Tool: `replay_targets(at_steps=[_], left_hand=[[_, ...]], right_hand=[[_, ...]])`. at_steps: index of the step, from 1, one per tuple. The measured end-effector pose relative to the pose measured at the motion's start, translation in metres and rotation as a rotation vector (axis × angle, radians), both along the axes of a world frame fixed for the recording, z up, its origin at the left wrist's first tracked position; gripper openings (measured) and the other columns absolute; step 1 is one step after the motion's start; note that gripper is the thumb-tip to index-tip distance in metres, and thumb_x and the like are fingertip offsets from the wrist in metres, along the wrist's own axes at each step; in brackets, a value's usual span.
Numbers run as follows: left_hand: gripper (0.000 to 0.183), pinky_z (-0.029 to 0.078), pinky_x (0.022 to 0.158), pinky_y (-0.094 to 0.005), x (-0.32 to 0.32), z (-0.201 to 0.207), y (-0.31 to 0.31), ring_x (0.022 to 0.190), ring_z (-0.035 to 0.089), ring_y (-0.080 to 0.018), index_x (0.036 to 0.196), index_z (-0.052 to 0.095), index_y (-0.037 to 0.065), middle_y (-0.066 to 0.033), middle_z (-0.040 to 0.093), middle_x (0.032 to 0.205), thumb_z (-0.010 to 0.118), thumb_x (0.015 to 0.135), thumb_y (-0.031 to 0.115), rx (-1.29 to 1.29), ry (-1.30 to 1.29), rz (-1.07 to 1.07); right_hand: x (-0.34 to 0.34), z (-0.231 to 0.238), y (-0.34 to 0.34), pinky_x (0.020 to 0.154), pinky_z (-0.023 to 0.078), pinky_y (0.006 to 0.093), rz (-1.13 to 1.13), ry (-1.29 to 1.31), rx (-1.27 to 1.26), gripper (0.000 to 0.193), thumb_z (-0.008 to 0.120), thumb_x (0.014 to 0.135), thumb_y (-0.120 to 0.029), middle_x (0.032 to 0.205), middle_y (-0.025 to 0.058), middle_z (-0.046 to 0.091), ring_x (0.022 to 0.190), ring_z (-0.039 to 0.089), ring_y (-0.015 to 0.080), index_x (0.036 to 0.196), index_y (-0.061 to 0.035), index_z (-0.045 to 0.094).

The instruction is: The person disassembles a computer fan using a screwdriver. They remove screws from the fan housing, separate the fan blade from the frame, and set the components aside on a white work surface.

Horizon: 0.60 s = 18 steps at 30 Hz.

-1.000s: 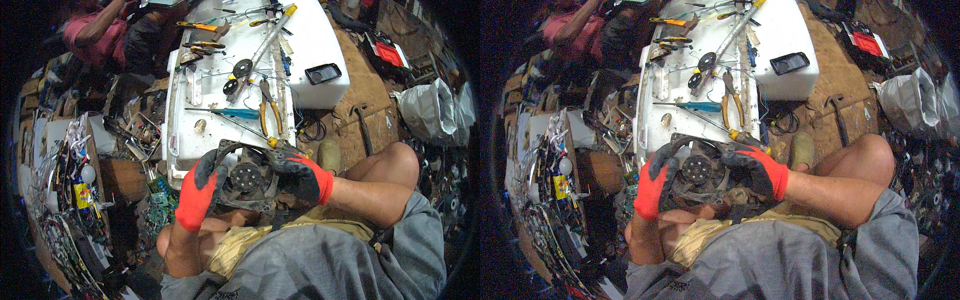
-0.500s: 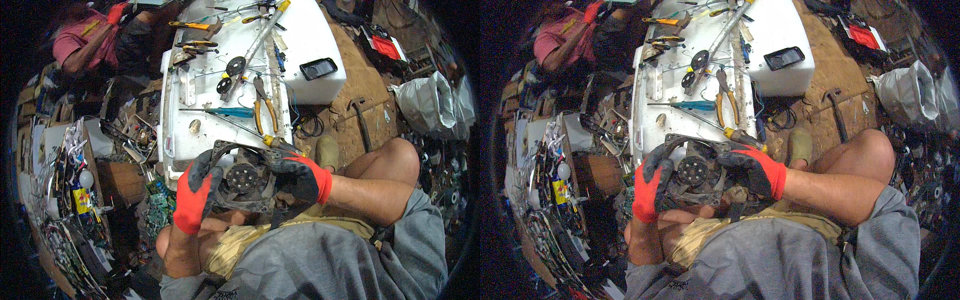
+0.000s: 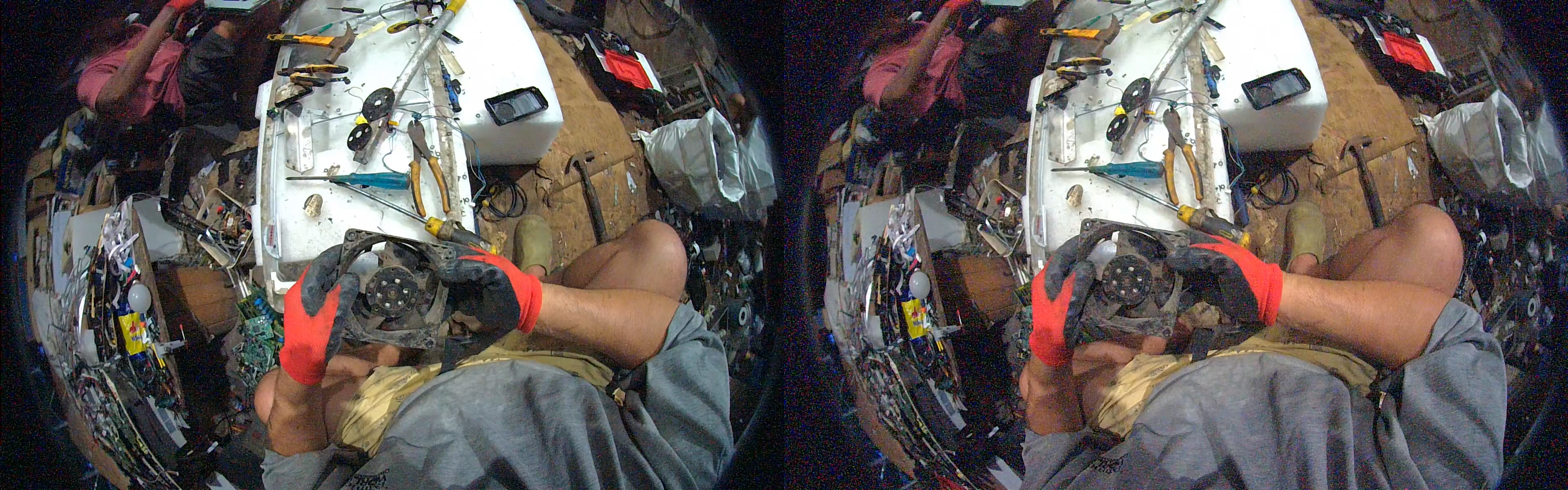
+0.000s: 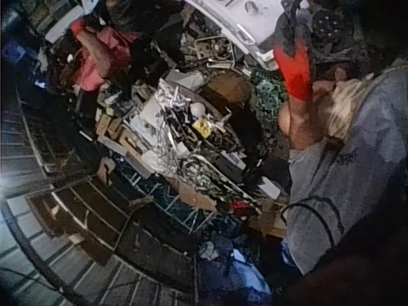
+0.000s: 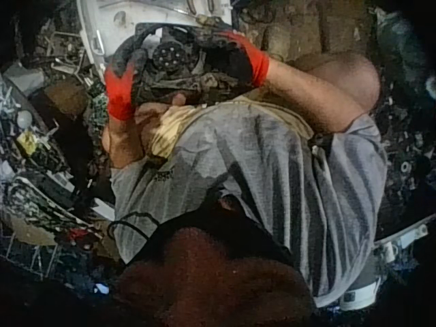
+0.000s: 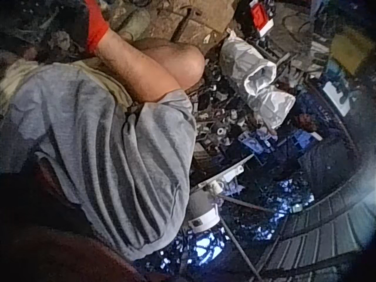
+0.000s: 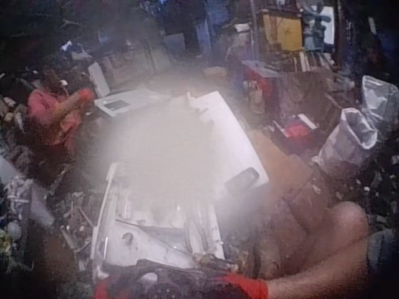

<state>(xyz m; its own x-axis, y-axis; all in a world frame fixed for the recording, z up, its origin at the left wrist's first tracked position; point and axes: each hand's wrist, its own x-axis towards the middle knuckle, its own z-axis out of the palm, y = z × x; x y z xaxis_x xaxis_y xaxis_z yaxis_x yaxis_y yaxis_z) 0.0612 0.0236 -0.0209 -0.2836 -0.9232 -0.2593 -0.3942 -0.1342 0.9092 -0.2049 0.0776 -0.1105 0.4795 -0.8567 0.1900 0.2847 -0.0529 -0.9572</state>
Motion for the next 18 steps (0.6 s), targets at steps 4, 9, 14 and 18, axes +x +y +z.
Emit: replay_targets(at_steps=[4, 9, 14, 18], left_hand=[[0.041, 0.046, 0.098, -0.0308, 0.0001, -0.0001, 0.0006, 0.11, 0.06, -0.018, 0.132, 0.056, -0.008, -0.014, 0.066, 0.123, 0.064, 0.096, 0.011, -0.005, 0.006, -0.008], [0.041, 0.047, 0.097, -0.0307, -0.0003, 0.0013, 0.0001, 0.109, 0.061, -0.0187, 0.13, 0.057, -0.007, -0.0148, 0.067, 0.121, 0.065, 0.095, 0.011, -0.001, -0.01, -0.005], [0.04, 0.047, 0.098, -0.0314, 0.0012, 0.0018, -0.001, 0.111, 0.062, -0.0198, 0.13, 0.058, -0.007, -0.0158, 0.067, 0.121, 0.065, 0.095, 0.012, -0.071, -0.134, -0.042], [0.041, 0.046, 0.099, -0.0315, 0.0026, -0.0019, 0.0003, 0.115, 0.061, -0.0202, 0.132, 0.057, -0.007, -0.0159, 0.066, 0.124, 0.063, 0.095, 0.01, -0.039, -0.055, -0.027]], right_hand=[[0.0051, 0.0004, 0.0033, 0.1, 0.051, 0.0367, 0.078, -0.278, 0.472, 0.06, 0.083, 0.076, -0.012, 0.126, 0.0092, 0.061, 0.118, 0.06, 0.0218, 0.129, -0.003, 0.058], [-0.0027, 0.0069, 0.0031, 0.102, 0.051, 0.0377, 0.023, -0.001, 0.104, 0.05, 0.077, 0.084, -0.012, 0.129, 0.0101, 0.062, 0.119, 0.06, 0.0214, 0.129, -0.0037, 0.058], [0.0013, 0.0046, 0.0025, 0.101, 0.052, 0.0388, 0.084, -0.256, 0.386, 0.045, 0.072, 0.09, -0.012, 0.129, 0.0102, 0.062, 0.119, 0.06, 0.0216, 0.131, -0.0038, 0.057], [0.0049, 0.0006, 0.0061, 0.1, 0.052, 0.0385, 0.074, -0.279, 0.238, 0.051, 0.077, 0.085, -0.013, 0.128, 0.0097, 0.062, 0.118, 0.06, 0.0222, 0.131, -0.003, 0.057]])
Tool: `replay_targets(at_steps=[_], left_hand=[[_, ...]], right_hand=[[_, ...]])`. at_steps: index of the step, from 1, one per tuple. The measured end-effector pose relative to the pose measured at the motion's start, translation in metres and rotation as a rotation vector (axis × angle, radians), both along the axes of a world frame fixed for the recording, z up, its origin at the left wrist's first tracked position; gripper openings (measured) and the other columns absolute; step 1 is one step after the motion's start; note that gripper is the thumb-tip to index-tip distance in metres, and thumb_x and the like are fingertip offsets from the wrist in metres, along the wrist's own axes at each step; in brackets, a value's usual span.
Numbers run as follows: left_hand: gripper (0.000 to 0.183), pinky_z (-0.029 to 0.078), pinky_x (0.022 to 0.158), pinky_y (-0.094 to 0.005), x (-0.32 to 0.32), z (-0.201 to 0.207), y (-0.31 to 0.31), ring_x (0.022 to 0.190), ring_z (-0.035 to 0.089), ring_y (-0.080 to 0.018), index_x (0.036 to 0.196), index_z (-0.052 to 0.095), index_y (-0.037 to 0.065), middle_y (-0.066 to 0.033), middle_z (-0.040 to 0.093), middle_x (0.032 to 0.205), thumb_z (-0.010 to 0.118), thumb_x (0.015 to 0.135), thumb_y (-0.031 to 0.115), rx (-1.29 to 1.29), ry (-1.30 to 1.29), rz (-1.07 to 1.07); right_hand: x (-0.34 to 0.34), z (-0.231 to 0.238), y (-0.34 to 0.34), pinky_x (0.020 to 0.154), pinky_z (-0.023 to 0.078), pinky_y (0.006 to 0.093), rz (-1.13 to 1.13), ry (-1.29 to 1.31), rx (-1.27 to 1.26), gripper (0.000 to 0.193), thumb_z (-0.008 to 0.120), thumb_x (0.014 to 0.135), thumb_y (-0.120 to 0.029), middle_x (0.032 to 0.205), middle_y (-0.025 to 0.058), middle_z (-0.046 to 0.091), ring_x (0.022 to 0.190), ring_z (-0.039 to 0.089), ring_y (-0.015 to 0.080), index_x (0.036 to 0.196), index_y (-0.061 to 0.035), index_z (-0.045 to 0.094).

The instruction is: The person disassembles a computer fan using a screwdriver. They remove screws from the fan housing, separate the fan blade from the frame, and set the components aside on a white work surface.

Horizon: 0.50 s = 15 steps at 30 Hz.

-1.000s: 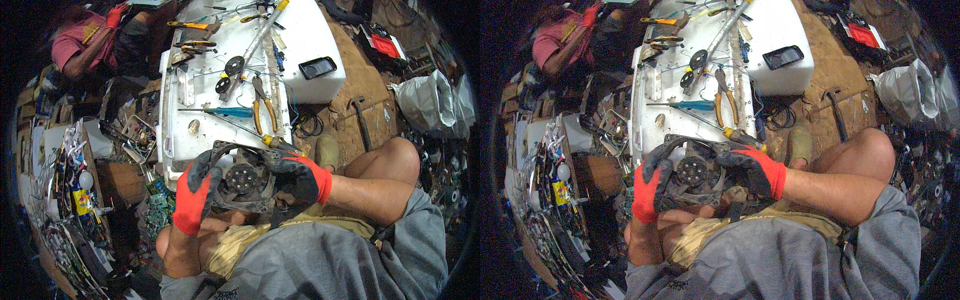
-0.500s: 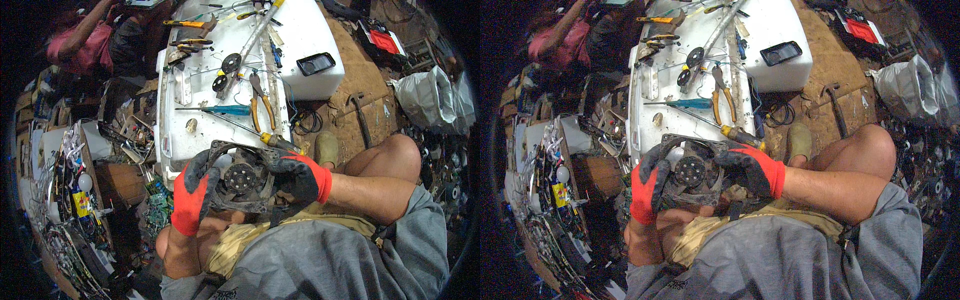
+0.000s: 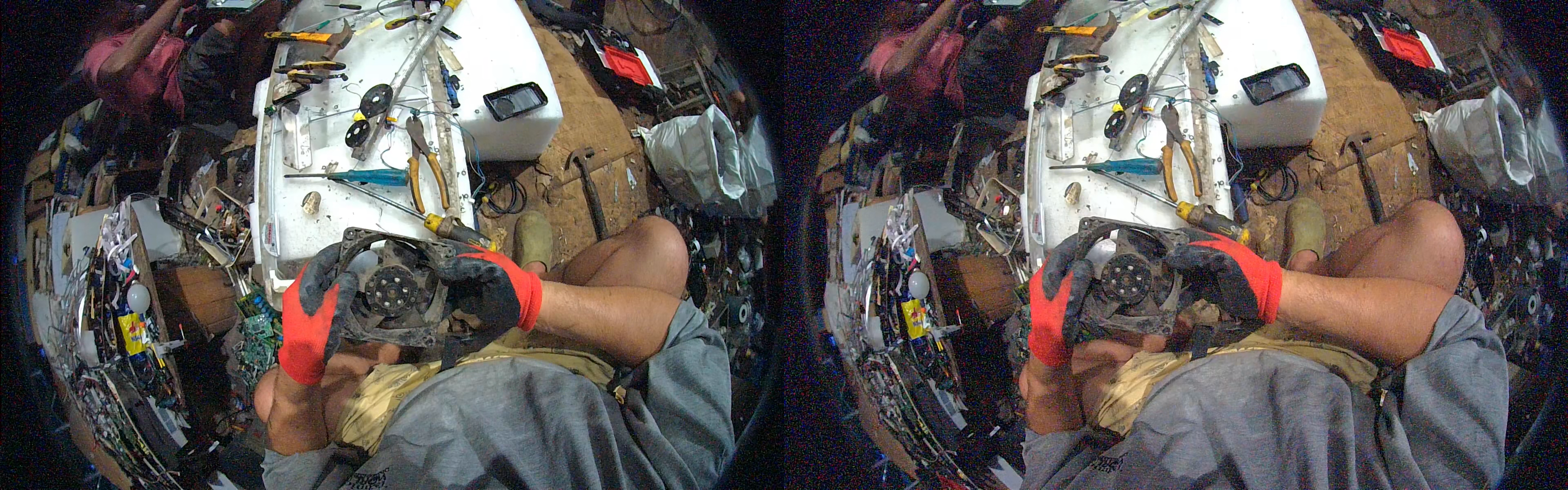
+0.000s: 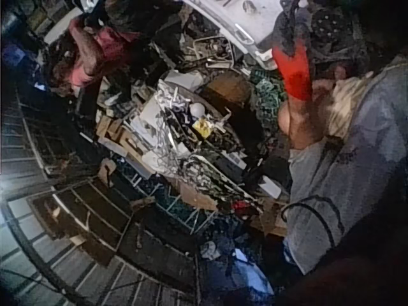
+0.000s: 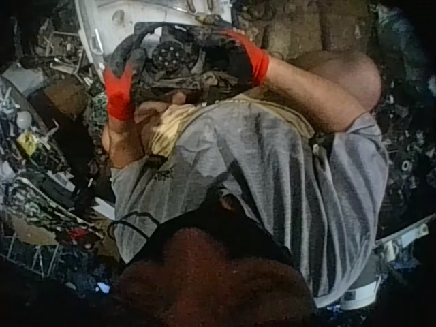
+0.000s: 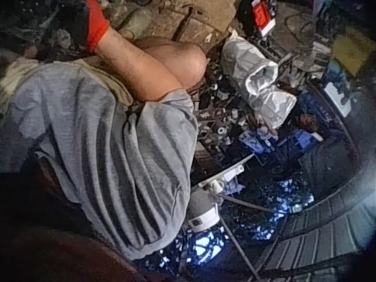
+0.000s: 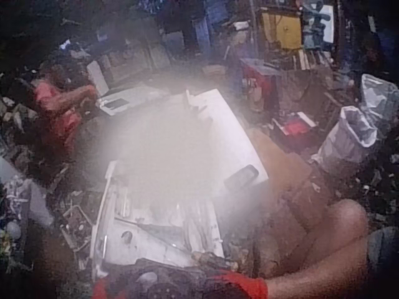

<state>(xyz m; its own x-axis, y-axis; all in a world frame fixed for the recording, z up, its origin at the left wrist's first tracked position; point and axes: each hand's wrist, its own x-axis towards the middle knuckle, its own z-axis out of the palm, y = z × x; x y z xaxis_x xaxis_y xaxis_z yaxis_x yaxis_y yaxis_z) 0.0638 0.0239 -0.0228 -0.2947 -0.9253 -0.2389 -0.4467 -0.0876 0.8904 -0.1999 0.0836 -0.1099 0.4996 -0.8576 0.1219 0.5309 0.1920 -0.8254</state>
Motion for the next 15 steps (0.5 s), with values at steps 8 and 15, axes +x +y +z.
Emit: replay_targets(at_steps=[8, 15], left_hand=[[0.042, 0.045, 0.101, -0.0296, 0.0074, -0.0078, 0.0015, 0.115, 0.059, -0.0181, 0.135, 0.054, -0.007, -0.014, 0.064, 0.127, 0.058, 0.095, 0.003, 0.076, 0.047, 0.037], [0.041, 0.045, 0.1, -0.0296, 0.0086, -0.0098, -0.0007, 0.115, 0.06, -0.0168, 0.135, 0.055, -0.007, -0.0123, 0.065, 0.126, 0.06, 0.095, 0.002, 0.013, 0.024, 0.005]], right_hand=[[-0.007, -0.0026, -0.0035, 0.1, 0.05, 0.0364, -0.041, 0.245, -0.173, 0.057, 0.082, 0.079, -0.012, 0.126, 0.0082, 0.061, 0.118, 0.059, 0.0201, 0.131, -0.0038, 0.057], [-0.0021, -0.0052, -0.0016, 0.097, 0.051, 0.036, -0.052, 0.197, -0.103, 0.056, 0.082, 0.079, -0.014, 0.124, 0.0079, 0.062, 0.113, 0.06, 0.0201, 0.129, -0.0033, 0.058]])
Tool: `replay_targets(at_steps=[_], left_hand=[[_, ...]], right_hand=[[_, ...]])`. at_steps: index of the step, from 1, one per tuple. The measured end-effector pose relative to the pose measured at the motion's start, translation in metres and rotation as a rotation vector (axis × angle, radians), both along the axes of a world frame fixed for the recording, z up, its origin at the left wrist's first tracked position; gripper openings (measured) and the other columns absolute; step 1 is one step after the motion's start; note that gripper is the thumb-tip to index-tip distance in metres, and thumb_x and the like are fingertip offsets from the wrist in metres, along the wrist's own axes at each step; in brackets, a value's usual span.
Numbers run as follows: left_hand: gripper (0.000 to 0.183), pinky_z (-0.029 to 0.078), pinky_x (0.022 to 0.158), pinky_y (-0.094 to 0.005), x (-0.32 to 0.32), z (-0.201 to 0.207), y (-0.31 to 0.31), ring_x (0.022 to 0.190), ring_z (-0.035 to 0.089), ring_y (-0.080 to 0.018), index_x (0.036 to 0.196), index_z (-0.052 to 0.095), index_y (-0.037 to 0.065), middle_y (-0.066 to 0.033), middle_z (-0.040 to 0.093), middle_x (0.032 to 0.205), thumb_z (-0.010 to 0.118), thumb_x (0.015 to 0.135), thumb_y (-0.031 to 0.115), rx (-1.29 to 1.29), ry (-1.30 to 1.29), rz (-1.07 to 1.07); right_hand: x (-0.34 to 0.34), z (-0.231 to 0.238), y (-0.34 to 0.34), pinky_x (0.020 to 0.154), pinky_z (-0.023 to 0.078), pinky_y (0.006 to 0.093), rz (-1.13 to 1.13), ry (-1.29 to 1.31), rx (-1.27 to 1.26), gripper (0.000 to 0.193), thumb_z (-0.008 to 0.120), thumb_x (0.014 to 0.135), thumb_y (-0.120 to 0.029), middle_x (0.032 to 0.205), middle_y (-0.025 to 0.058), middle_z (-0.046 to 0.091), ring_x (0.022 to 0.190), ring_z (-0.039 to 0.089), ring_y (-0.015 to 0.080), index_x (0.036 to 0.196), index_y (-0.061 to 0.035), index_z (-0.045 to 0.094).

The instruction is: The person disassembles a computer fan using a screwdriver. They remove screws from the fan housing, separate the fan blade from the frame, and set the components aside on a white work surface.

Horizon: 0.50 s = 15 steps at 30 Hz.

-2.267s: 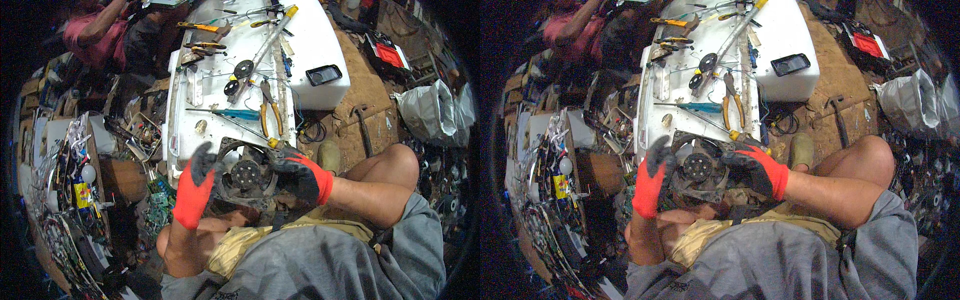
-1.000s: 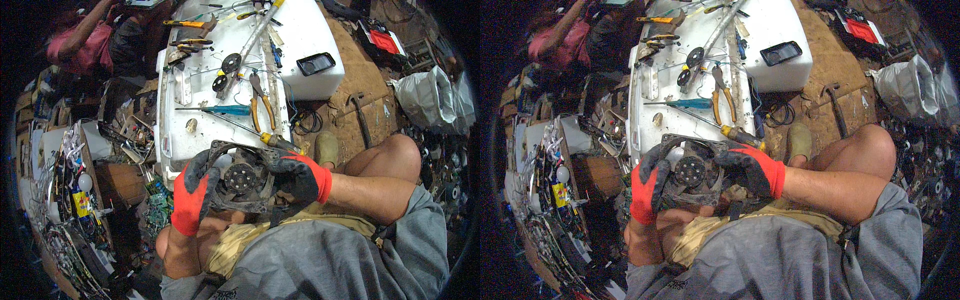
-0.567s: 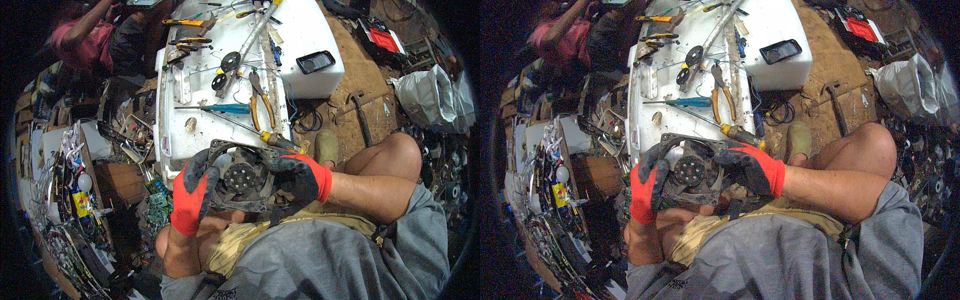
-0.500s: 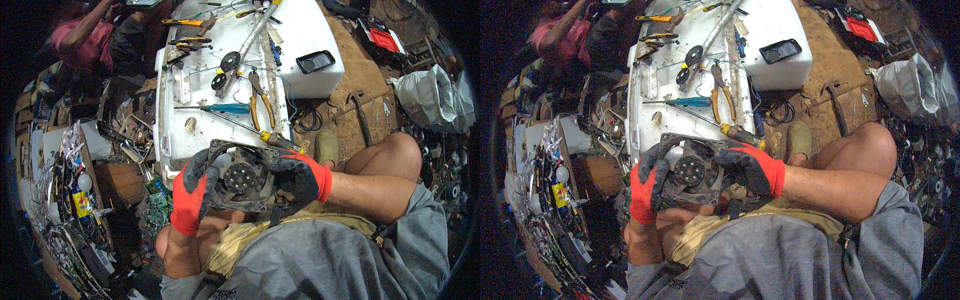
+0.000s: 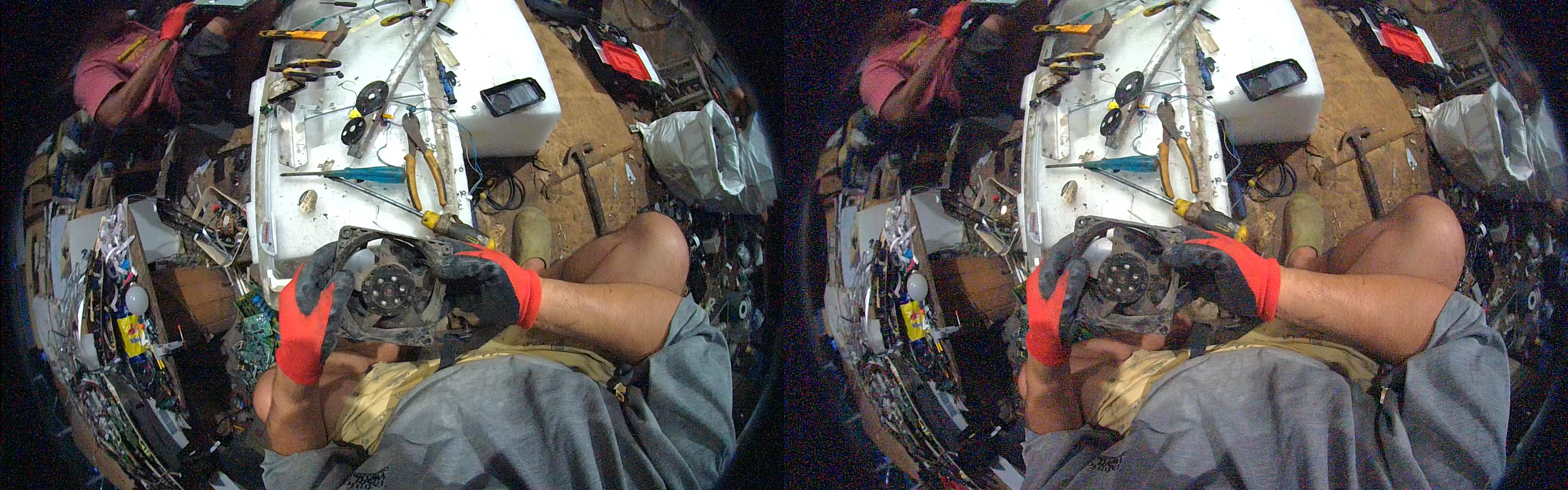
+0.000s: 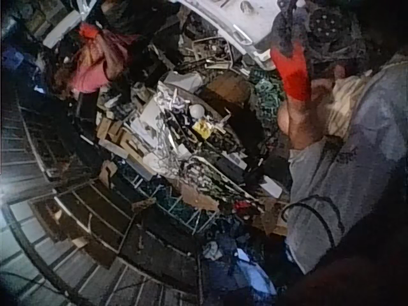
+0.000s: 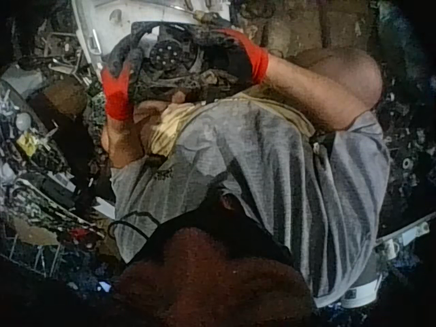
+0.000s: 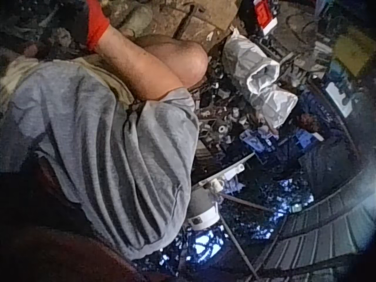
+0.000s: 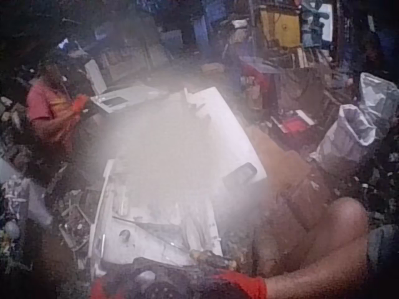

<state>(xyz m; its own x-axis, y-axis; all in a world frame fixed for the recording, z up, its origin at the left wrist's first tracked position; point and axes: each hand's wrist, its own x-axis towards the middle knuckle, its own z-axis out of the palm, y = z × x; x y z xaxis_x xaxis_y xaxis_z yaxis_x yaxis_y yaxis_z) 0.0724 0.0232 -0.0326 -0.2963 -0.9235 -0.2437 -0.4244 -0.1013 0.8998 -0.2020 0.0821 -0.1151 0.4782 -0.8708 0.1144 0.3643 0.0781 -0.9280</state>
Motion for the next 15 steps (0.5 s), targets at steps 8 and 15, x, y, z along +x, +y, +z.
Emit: replay_targets(at_steps=[8, 15], left_hand=[[0.042, 0.046, 0.099, -0.0304, -0.0065, 0.0036, 0.0007, 0.113, 0.061, -0.0177, 0.133, 0.057, -0.006, -0.0124, 0.067, 0.122, 0.066, 0.095, 0.008, 0.009, -0.017, 0.027], [0.046, 0.046, 0.101, -0.032, -0.0009, -0.0019, -0.0001, 0.116, 0.06, -0.0189, 0.135, 0.054, -0.005, -0.0136, 0.064, 0.126, 0.067, 0.092, 0.005, 0.167, 0.185, 0.064]], right_hand=[[-0.0044, -0.0062, -0.0027, 0.097, 0.052, 0.0377, 0.039, 0.086, -0.146, 0.076, 0.09, 0.067, -0.025, 0.125, 0.0122, 0.06, 0.113, 0.061, 0.0244, 0.13, -0.0012, 0.057], [-0.0065, -0.007, -0.0008, 0.092, 0.052, 0.0402, -0.037, 0.273, -0.243, 0.072, 0.087, 0.067, -0.03, 0.118, 0.0148, 0.063, 0.113, 0.061, 0.0289, 0.127, -0.0014, 0.058]])
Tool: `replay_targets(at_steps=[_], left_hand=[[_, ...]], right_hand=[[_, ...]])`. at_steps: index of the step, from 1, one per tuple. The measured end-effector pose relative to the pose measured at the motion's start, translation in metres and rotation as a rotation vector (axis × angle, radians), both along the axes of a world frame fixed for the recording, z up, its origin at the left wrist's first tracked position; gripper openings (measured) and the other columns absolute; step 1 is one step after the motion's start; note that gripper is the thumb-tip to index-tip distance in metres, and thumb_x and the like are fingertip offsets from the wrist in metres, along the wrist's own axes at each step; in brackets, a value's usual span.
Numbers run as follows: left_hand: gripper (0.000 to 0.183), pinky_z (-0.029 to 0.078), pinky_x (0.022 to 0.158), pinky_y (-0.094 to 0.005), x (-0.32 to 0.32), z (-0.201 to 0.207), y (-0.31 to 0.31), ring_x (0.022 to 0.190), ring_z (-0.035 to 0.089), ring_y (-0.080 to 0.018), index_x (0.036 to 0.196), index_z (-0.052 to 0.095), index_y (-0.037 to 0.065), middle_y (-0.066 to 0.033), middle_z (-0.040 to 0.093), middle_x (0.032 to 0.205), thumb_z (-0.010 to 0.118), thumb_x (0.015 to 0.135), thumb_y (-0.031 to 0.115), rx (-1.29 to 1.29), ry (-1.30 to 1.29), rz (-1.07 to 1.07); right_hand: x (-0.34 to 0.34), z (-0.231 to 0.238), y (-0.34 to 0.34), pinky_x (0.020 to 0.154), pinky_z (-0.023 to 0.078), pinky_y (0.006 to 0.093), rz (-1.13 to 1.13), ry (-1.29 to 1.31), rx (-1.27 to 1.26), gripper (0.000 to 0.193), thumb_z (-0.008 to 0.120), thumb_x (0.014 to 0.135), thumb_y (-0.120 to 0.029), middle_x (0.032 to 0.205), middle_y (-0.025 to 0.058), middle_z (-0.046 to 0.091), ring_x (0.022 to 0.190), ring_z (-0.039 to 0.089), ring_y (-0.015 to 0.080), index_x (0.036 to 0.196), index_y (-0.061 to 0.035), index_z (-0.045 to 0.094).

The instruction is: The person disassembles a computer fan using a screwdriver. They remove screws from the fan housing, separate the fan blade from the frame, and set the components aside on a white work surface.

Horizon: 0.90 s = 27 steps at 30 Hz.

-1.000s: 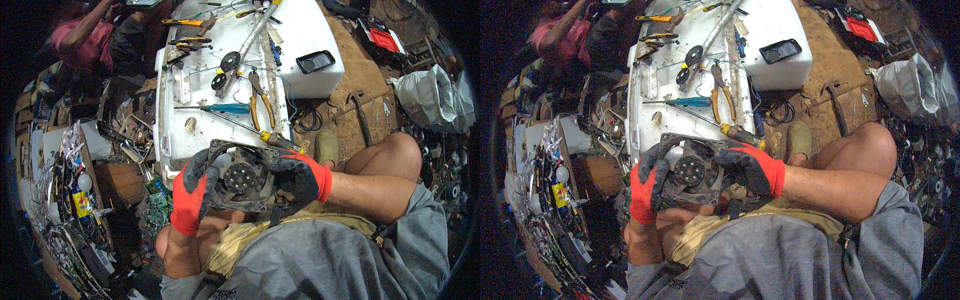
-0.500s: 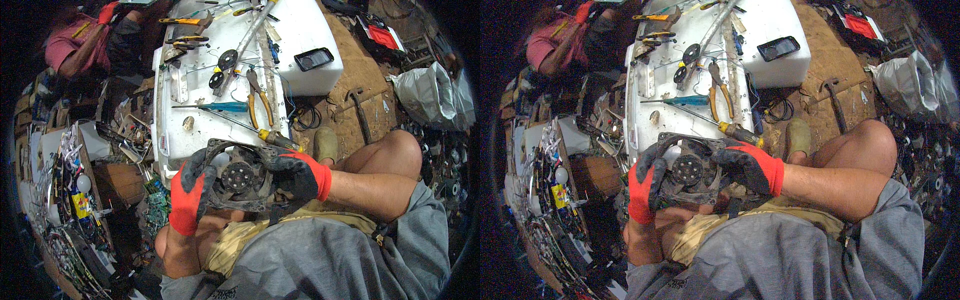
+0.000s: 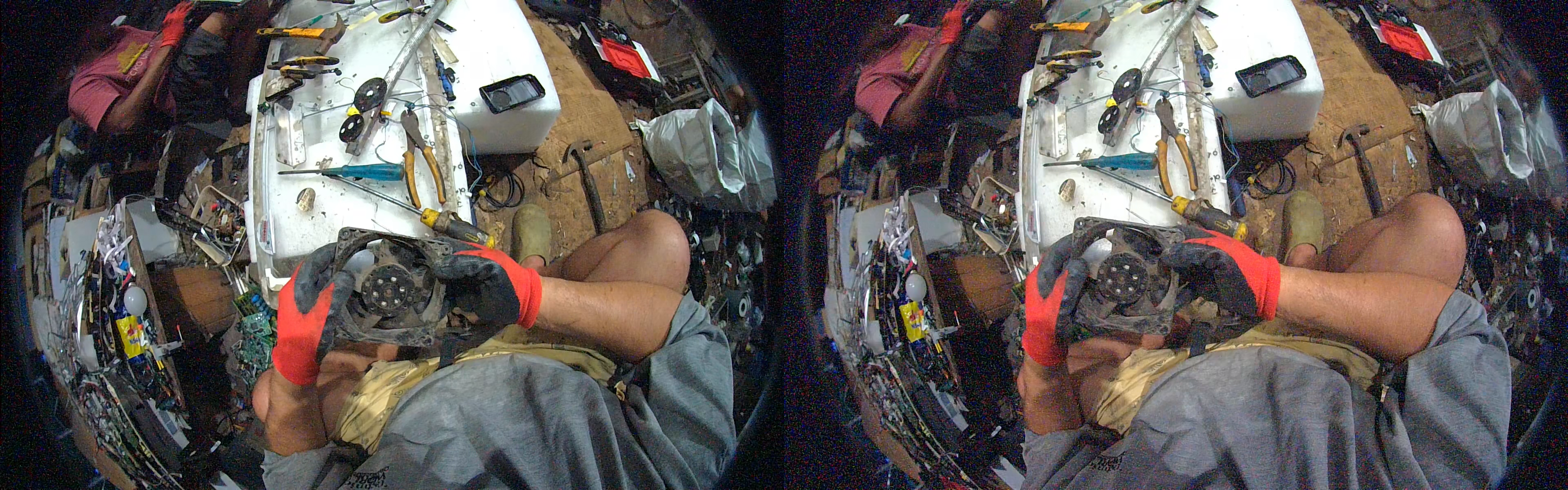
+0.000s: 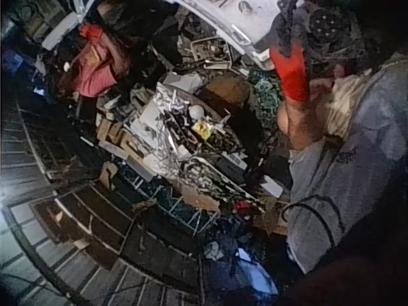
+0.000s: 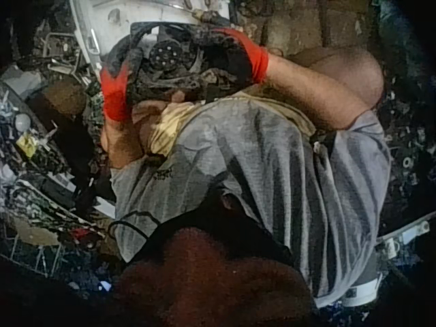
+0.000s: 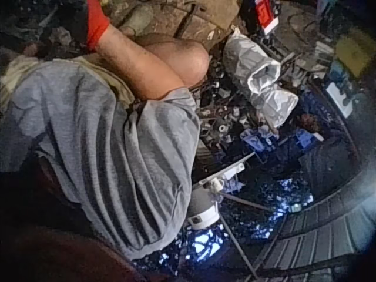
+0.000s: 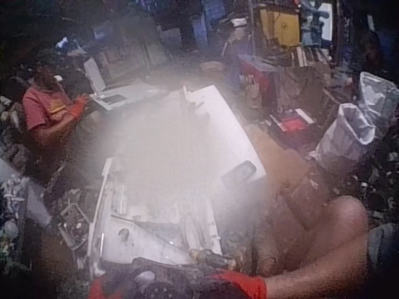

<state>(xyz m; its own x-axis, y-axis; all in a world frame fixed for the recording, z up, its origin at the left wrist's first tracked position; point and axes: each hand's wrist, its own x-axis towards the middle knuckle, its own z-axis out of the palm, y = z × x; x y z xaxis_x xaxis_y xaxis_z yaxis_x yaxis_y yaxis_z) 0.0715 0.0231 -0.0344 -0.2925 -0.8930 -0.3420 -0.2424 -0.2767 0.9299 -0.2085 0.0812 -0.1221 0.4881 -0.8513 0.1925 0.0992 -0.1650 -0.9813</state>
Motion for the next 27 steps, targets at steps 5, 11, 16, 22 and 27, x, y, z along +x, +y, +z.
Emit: replay_targets(at_steps=[5, 11, 16, 22, 27], left_hand=[[0.059, 0.045, 0.104, -0.0352, 0.01, -0.023, -0.001, 0.119, 0.058, -0.0211, 0.137, 0.051, -0.003, -0.0124, 0.062, 0.129, 0.075, 0.083, 0.002, -0.093, -0.055, -0.134], [0.062, 0.045, 0.105, -0.0355, 0.04, -0.026, -0.014, 0.12, 0.059, -0.021, 0.136, 0.05, -0.002, -0.0116, 0.063, 0.128, 0.076, 0.08, 0.001, -0.043, -0.057, -0.102], [0.05, 0.047, 0.101, -0.034, 0.065, -0.026, -0.026, 0.113, 0.061, -0.0197, 0.132, 0.053, 0.0, -0.0104, 0.064, 0.124, 0.072, 0.086, 0.003, -0.164, -0.269, 0.075], [0.04, 0.049, 0.096, -0.0324, 0.066, -0.052, -0.033, 0.108, 0.062, -0.0185, 0.128, 0.055, 0.0, -0.0095, 0.066, 0.119, 0.069, 0.091, 0.006, -0.174, -0.233, 0.203], [0.036, 0.051, 0.094, -0.0327, 0.065, -0.061, -0.036, 0.107, 0.062, -0.0181, 0.13, 0.056, 0.001, -0.009, 0.065, 0.121, 0.065, 0.096, 0.012, -0.193, -0.251, 0.153]], right_hand=[[0.001, 0.002, -0.008, 0.095, 0.05, 0.0413, -0.085, 0.147, -0.334, 0.065, 0.082, 0.071, -0.034, 0.117, 0.0153, 0.065, 0.112, 0.062, 0.0293, 0.124, -0.0024, 0.061], [0.009, 0.029, -0.01, 0.1, 0.047, 0.0399, -0.099, 0.122, 0.164, 0.056, 0.07, 0.087, -0.035, 0.121, 0.0189, 0.065, 0.114, 0.061, 0.0338, 0.13, -0.0014, 0.057], [0.003, 0.043, -0.021, 0.097, 0.048, 0.0465, -0.335, 0.679, 0.097, 0.063, 0.068, 0.087, -0.037, 0.123, 0.0223, 0.062, 0.111, 0.061, 0.0381, 0.139, -0.0045, 0.051], [-0.009, 0.028, -0.025, 0.085, 0.05, 0.0474, -0.267, 1.187, -0.231, 0.068, 0.068, 0.083, -0.035, 0.118, 0.0199, 0.06, 0.101, 0.061, 0.0377, 0.143, -0.0081, 0.048], [-0.003, 0.013, -0.024, 0.083, 0.051, 0.0465, -0.182, 1.317, -0.208, 0.062, 0.065, 0.084, -0.027, 0.114, 0.0182, 0.06, 0.1, 0.061, 0.0351, 0.141, -0.0076, 0.049]])
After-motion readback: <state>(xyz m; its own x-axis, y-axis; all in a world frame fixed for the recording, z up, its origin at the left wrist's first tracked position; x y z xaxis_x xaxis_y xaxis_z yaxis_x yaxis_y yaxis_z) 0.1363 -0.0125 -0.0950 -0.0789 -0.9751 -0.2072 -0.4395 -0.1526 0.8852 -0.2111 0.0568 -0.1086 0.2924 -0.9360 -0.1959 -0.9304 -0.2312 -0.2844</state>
